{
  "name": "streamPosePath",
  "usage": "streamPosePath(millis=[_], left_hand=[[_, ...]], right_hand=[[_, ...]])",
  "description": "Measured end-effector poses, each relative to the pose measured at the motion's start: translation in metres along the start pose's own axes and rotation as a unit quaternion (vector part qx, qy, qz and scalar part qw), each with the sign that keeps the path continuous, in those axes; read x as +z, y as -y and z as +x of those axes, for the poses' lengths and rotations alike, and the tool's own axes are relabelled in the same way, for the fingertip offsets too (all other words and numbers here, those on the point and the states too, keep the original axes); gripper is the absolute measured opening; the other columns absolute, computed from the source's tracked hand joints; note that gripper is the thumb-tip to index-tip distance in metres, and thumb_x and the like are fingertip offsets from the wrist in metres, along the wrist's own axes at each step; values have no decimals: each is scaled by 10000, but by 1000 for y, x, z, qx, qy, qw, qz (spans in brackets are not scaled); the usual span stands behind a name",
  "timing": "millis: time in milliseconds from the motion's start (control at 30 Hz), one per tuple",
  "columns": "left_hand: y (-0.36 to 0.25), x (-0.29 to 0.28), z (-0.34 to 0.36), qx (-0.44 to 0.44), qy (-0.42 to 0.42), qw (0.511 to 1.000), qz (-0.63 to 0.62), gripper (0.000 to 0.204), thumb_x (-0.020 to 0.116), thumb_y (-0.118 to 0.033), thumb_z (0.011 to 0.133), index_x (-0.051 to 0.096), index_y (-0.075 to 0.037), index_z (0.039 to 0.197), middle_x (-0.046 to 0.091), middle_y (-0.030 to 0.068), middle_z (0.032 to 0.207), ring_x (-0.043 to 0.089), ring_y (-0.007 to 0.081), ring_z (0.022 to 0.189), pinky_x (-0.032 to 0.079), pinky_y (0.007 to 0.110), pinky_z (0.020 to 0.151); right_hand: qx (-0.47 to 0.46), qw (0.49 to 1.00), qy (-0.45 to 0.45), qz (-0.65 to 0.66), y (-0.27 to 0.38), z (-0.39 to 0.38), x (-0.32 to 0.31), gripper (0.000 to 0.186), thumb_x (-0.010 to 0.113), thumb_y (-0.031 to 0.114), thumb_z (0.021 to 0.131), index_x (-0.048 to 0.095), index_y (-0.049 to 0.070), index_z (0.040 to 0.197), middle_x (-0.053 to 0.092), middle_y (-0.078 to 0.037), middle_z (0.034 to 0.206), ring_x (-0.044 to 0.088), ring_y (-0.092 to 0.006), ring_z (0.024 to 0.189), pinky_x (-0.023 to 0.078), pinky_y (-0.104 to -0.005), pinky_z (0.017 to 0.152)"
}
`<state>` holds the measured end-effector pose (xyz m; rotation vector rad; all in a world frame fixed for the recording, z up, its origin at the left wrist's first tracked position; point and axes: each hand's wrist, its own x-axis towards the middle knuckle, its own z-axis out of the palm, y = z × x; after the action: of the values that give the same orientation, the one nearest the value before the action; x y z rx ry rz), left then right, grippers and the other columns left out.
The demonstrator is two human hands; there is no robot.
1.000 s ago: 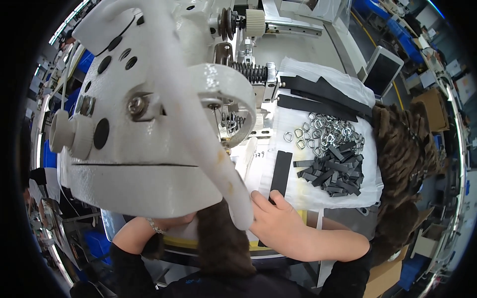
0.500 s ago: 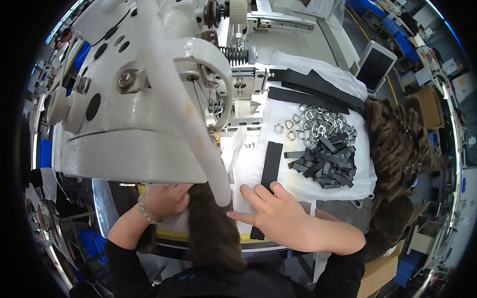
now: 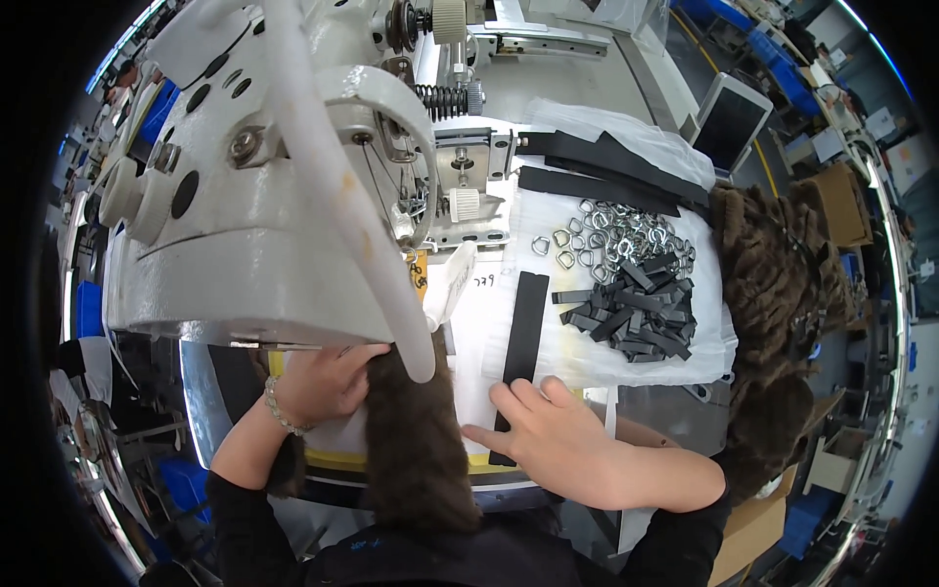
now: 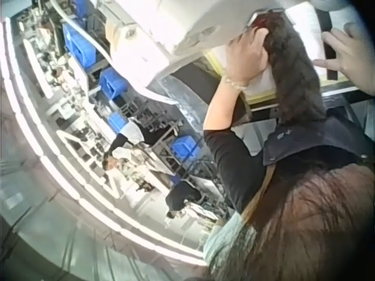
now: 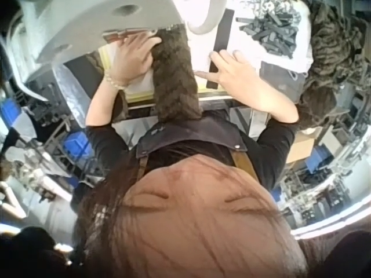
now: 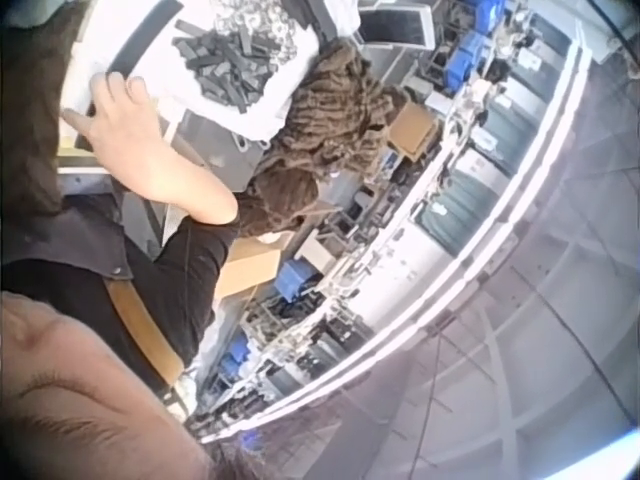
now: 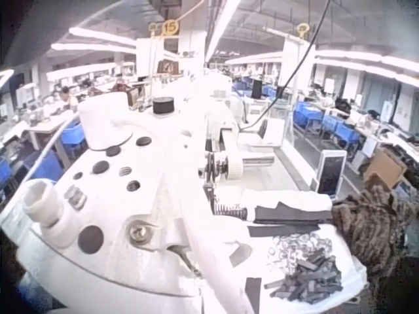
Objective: Sewing black straps and D-rings onto fur leather pieces using an industrial sewing machine.
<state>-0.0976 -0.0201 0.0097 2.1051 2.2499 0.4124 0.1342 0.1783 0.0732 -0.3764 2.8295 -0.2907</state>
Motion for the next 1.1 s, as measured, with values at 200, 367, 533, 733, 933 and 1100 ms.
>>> streamPosePath(millis=[200, 367, 533, 733, 933, 1100], left_hand=[[2, -31, 6, -30, 149, 982, -114, 669, 709, -286, 692, 500, -152, 1313, 586, 106, 1159, 550, 300, 1087, 422, 415, 932], [-9, -29, 3, 5, 136, 990, -41, 908, 810, -447, 585, 435, -161, 1362, 484, 117, 1291, 466, 295, 1187, 314, 425, 1018], [-18, -13, 0, 4, 68, 998, -18, 1034, 820, -531, 512, 424, -133, 1380, 461, 97, 1286, 433, 266, 1194, 266, 446, 1032], [-14, -18, 3, 11, 80, 996, -33, 986, 802, -545, 535, 452, -183, 1383, 461, 98, 1279, 440, 272, 1185, 299, 432, 1011], [10, -3, -2, 73, -5, 997, -19, 703, 779, -368, 614, 558, -231, 1268, 524, 100, 1224, 501, 290, 1140, 396, 430, 952], [10, 3, -4, 59, -25, 998, -10, 521, 726, -269, 668, 613, -204, 1173, 586, 85, 1086, 543, 278, 1086, 435, 411, 931]], right_hand=[[33, 999, 15, -31, 10, -15, 10, 588, 575, 79, 767, 583, 325, 1302, 469, -42, 1033, 447, -172, 871, 281, -306, 707], [22, 998, -46, -38, 14, -8, 26, 570, 569, 97, 769, 552, 257, 1317, 458, -45, 1000, 445, -184, 863, 320, -310, 717], [11, 982, -179, -60, 11, 17, 37, 478, 575, 147, 771, 548, 240, 1239, 511, -61, 1070, 487, -184, 863, 320, -307, 715], [22, 922, -372, -100, -14, 57, 48, 369, 585, 185, 772, 597, 163, 1141, 552, -92, 1170, 543, -193, 1034, 344, -409, 851], [0, 919, -361, -160, -23, 80, 46, 377, 600, 148, 718, 648, 120, 1091, 609, -70, 1105, 587, -206, 980, 410, -374, 811], [5, 924, -349, -157, -20, 83, 53, 348, 610, 152, 680, 674, 85, 1015, 646, -46, 1040, 612, -186, 910, 441, -315, 738]])
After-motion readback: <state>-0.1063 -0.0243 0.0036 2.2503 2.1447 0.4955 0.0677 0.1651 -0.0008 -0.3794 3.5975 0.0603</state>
